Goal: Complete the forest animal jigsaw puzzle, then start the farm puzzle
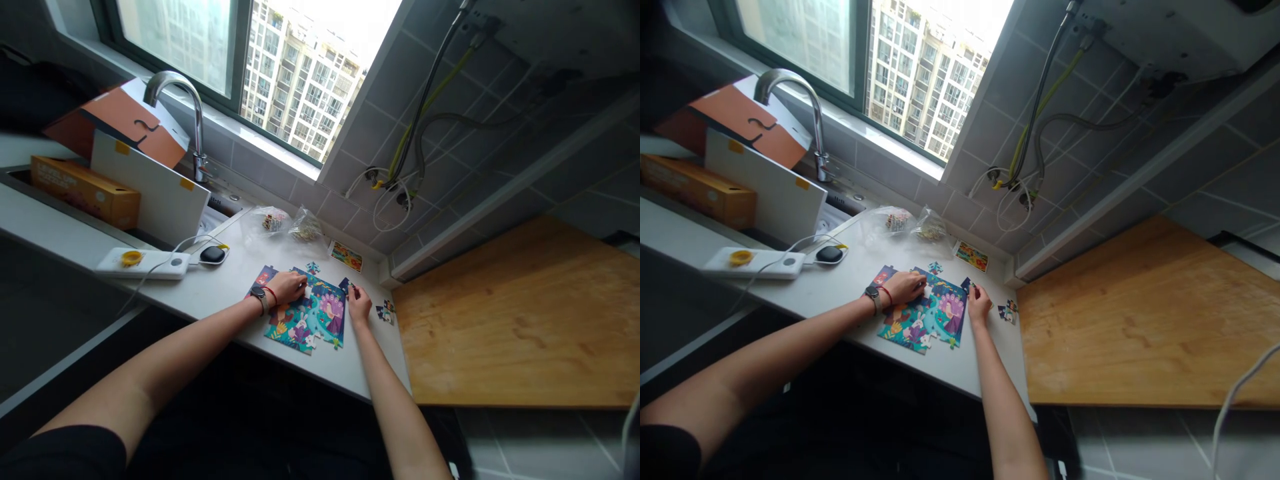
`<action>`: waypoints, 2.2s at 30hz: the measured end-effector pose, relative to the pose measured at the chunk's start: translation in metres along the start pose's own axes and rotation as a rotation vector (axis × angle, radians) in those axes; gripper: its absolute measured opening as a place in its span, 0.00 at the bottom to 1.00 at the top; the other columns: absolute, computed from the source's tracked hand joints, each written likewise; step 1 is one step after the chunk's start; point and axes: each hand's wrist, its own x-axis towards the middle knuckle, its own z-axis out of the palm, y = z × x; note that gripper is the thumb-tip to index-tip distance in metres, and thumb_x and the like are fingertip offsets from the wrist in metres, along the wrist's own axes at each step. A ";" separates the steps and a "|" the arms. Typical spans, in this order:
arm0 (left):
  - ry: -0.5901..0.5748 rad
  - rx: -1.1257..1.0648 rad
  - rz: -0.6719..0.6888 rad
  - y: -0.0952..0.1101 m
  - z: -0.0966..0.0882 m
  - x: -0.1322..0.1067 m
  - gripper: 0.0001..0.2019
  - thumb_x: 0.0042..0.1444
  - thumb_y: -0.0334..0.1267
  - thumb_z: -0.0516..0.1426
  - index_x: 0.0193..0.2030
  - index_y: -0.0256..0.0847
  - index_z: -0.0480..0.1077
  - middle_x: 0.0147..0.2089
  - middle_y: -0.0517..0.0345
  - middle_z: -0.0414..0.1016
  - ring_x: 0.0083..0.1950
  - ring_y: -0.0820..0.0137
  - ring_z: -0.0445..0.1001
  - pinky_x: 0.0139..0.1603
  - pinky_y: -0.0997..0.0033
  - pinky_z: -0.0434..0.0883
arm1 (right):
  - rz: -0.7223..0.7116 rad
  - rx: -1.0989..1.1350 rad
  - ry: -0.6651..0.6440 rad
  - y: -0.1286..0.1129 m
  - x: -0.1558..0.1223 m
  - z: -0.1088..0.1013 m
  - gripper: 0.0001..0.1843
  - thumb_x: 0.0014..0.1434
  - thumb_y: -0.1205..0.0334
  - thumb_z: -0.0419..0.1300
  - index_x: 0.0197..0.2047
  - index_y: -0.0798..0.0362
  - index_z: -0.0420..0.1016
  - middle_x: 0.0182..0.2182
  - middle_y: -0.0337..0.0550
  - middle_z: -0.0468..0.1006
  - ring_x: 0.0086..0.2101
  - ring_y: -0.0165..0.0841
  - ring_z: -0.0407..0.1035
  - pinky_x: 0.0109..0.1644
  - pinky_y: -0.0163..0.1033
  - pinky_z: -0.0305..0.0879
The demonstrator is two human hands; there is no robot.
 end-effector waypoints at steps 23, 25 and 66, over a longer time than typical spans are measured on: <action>0.042 -0.038 0.025 0.006 0.007 0.010 0.23 0.76 0.49 0.46 0.36 0.42 0.74 0.37 0.52 0.80 0.38 0.65 0.78 0.44 0.70 0.71 | 0.039 0.296 -0.089 0.009 -0.001 -0.003 0.35 0.60 0.38 0.61 0.55 0.60 0.82 0.35 0.54 0.87 0.33 0.43 0.82 0.39 0.45 0.78; 0.047 -0.060 0.025 0.007 0.008 0.010 0.24 0.76 0.49 0.45 0.36 0.42 0.74 0.37 0.52 0.80 0.39 0.65 0.78 0.45 0.69 0.71 | 0.039 0.310 -0.093 0.005 0.000 -0.005 0.32 0.58 0.37 0.63 0.50 0.58 0.82 0.36 0.54 0.87 0.35 0.43 0.82 0.39 0.44 0.78; 0.094 -0.432 0.269 -0.064 -0.045 0.020 0.16 0.77 0.43 0.50 0.56 0.37 0.75 0.48 0.46 0.81 0.49 0.63 0.77 0.52 0.65 0.74 | 0.494 0.567 -0.642 -0.085 -0.033 0.023 0.22 0.49 0.45 0.80 0.35 0.50 0.79 0.29 0.43 0.84 0.30 0.42 0.83 0.36 0.44 0.83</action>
